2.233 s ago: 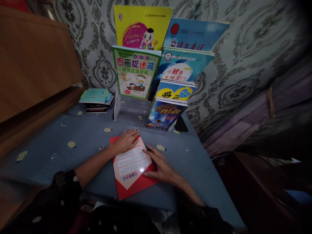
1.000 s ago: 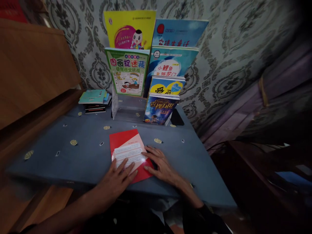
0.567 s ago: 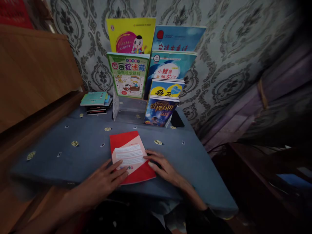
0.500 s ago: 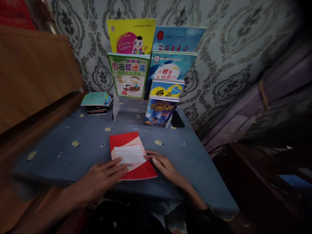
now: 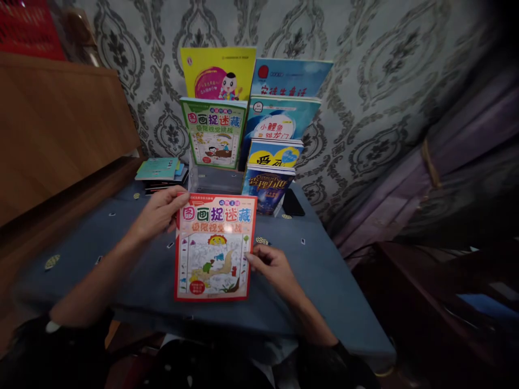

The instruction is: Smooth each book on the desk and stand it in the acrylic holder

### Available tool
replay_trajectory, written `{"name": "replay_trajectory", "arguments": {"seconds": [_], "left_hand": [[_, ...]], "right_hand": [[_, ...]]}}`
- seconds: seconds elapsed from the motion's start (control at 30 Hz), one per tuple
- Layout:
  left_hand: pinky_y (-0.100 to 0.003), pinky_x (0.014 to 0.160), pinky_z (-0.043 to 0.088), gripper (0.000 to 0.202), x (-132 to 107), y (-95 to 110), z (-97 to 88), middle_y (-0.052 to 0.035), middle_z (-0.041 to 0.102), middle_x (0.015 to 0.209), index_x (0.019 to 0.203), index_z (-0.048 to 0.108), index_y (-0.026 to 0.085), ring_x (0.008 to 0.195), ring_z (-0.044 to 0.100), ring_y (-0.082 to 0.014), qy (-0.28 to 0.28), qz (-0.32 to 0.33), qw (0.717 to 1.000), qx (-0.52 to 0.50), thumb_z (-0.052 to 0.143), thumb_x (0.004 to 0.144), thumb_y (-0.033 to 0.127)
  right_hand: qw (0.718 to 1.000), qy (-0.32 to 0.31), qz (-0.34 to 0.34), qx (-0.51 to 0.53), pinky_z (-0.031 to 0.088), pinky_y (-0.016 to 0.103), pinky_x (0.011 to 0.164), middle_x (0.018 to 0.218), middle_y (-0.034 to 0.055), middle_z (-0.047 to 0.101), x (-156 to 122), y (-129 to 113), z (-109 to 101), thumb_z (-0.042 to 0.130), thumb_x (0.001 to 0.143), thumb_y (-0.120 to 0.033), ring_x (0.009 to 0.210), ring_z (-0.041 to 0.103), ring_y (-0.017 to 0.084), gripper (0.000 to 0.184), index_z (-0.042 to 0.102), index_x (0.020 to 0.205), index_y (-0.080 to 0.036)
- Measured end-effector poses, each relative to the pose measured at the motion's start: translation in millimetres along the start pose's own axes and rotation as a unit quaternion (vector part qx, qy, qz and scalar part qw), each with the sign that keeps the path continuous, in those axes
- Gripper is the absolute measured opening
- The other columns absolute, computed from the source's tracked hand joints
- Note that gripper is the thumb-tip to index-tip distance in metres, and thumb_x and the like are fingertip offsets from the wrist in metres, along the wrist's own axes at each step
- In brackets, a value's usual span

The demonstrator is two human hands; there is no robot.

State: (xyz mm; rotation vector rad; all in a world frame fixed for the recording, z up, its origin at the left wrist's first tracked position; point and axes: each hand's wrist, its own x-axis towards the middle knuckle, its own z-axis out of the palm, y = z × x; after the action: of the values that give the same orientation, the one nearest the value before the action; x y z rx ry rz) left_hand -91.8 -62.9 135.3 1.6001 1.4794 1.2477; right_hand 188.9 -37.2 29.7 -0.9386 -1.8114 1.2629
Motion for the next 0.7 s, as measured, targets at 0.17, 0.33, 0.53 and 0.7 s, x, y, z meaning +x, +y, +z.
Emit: {"name": "replay_trajectory", "arguments": {"seconds": [0.17,0.33,0.53,0.7], "left_hand": [[-0.036,0.077,0.058,0.034,10,-85,24.3,-0.0102,0.070,0.105,0.110,0.059,0.017,0.095,0.069,-0.0244,0.038,0.052,0.974,0.219,0.050,0.090,0.043],[-0.047,0.114,0.035,0.048,-24,-134,51.4,-0.0161,0.045,0.150,0.136,0.049,0.013,0.142,0.039,-0.0283,-0.084,0.053,0.905,0.414,0.037,0.098,0.037],[-0.052,0.117,0.027,0.057,-19,-145,66.2,-0.0182,0.038,0.154,0.147,0.039,0.012,0.146,0.031,-0.0286,-0.096,0.081,0.875,0.468,0.033,0.101,0.045],[-0.052,0.119,0.022,0.063,6,-140,86.1,-0.0216,0.034,0.155,0.148,0.035,0.008,0.147,0.027,-0.0304,-0.126,0.098,0.872,0.463,0.031,0.101,0.050]], "right_hand": [[0.984,0.070,-0.004,-0.166,0.055,0.036,0.074,0.088,0.0054,0.070,-4,26,12,0.061,0.085,-0.038,0.080,0.065,0.022,0.028,0.065,0.107,-0.021],[0.948,0.018,-0.088,-0.305,0.047,0.054,0.101,0.128,0.0131,0.061,-18,47,28,0.055,0.088,-0.025,0.117,0.057,0.031,0.035,0.064,0.122,-0.023],[0.943,0.001,-0.122,-0.311,0.048,0.054,0.103,0.134,0.0128,0.057,-20,53,32,0.053,0.091,-0.024,0.120,0.056,0.030,0.039,0.060,0.130,-0.025],[0.942,-0.004,-0.124,-0.312,0.047,0.054,0.105,0.134,0.0137,0.057,-20,50,30,0.052,0.092,-0.022,0.121,0.055,0.030,0.037,0.061,0.128,-0.023]]}}
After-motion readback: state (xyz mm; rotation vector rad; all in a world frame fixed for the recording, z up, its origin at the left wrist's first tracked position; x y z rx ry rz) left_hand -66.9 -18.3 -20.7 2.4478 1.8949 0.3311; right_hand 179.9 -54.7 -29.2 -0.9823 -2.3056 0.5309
